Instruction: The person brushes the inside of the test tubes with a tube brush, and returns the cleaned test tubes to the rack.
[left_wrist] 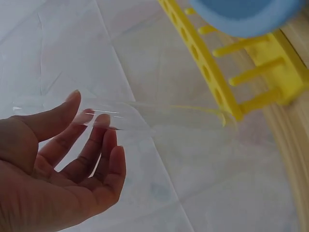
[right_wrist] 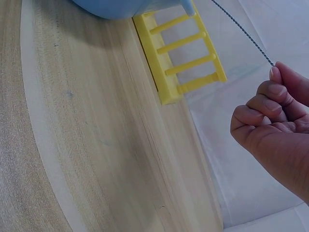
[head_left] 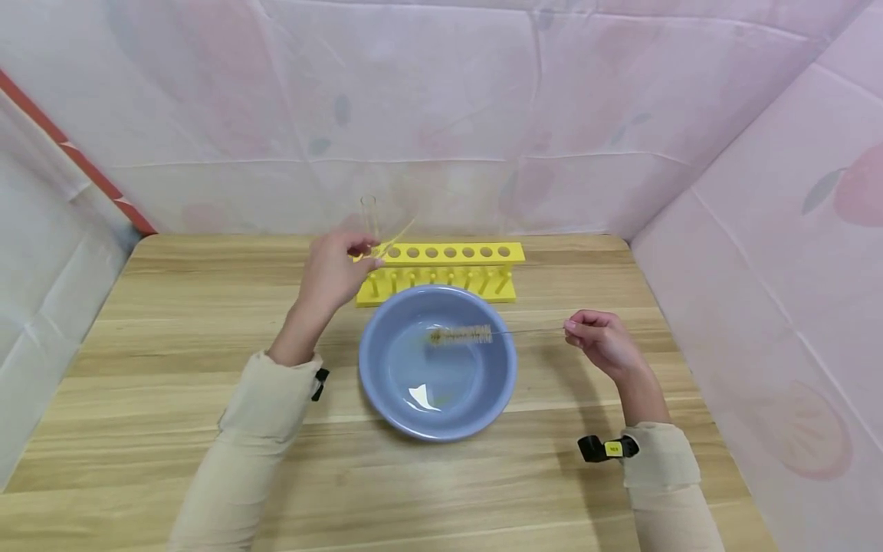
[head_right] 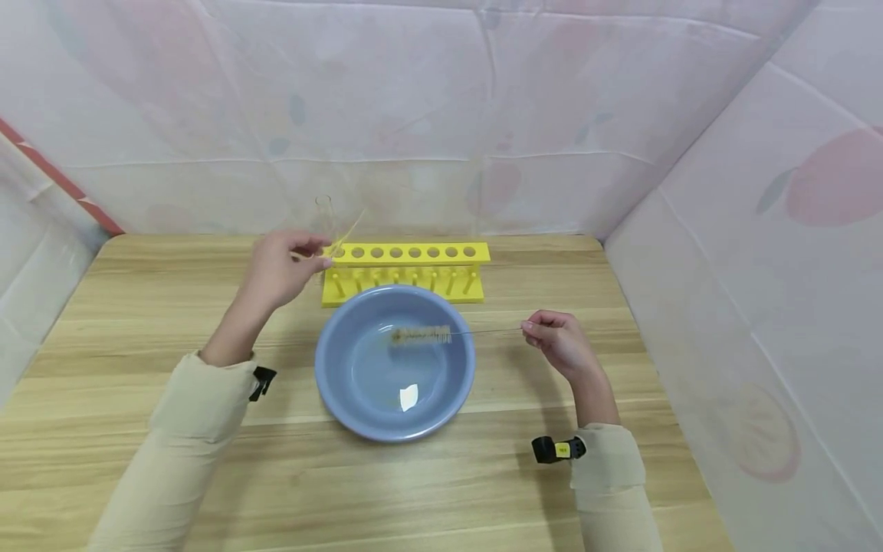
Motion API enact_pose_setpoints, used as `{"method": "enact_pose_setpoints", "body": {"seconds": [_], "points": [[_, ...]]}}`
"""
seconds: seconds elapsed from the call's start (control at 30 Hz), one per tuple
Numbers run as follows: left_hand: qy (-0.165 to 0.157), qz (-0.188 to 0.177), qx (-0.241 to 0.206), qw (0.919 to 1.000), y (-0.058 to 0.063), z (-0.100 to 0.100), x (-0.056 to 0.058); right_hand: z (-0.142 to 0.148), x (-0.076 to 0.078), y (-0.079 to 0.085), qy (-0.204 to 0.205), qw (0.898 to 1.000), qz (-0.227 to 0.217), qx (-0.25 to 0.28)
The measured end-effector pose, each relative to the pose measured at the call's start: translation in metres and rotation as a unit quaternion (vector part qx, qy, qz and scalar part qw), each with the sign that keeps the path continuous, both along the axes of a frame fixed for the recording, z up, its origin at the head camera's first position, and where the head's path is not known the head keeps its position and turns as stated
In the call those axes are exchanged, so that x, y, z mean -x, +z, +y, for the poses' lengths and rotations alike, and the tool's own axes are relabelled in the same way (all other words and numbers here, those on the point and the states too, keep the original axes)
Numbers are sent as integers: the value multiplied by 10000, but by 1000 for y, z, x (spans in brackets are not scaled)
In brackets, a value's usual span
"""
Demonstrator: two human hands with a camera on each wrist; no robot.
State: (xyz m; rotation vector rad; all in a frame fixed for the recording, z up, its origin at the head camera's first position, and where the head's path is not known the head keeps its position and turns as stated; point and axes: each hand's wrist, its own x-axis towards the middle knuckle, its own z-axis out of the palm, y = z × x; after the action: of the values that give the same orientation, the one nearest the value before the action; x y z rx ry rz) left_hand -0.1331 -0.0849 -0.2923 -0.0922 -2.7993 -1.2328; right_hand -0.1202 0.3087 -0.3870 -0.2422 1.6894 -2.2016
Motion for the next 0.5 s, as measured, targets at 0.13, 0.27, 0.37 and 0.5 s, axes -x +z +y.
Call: {"method": "enact_pose_setpoints", "body": {"seconds": [0.13,0.27,0.37,0.5], "points": [[-73,-205,378,9990,-9,-14,-10,1,0,-1,-4,10000,1,-13],[-197,-346,645,9971,-18,-28,-18,2,1,-1,-4,10000,11,-23],[-264,-391,822,9955,-26,-37,-24,2,1,-1,-9,10000,10,-13],[-311,-463,1084,9925,-36,-46,-30,2,1,-1,-32,10000,-9,34]]}}
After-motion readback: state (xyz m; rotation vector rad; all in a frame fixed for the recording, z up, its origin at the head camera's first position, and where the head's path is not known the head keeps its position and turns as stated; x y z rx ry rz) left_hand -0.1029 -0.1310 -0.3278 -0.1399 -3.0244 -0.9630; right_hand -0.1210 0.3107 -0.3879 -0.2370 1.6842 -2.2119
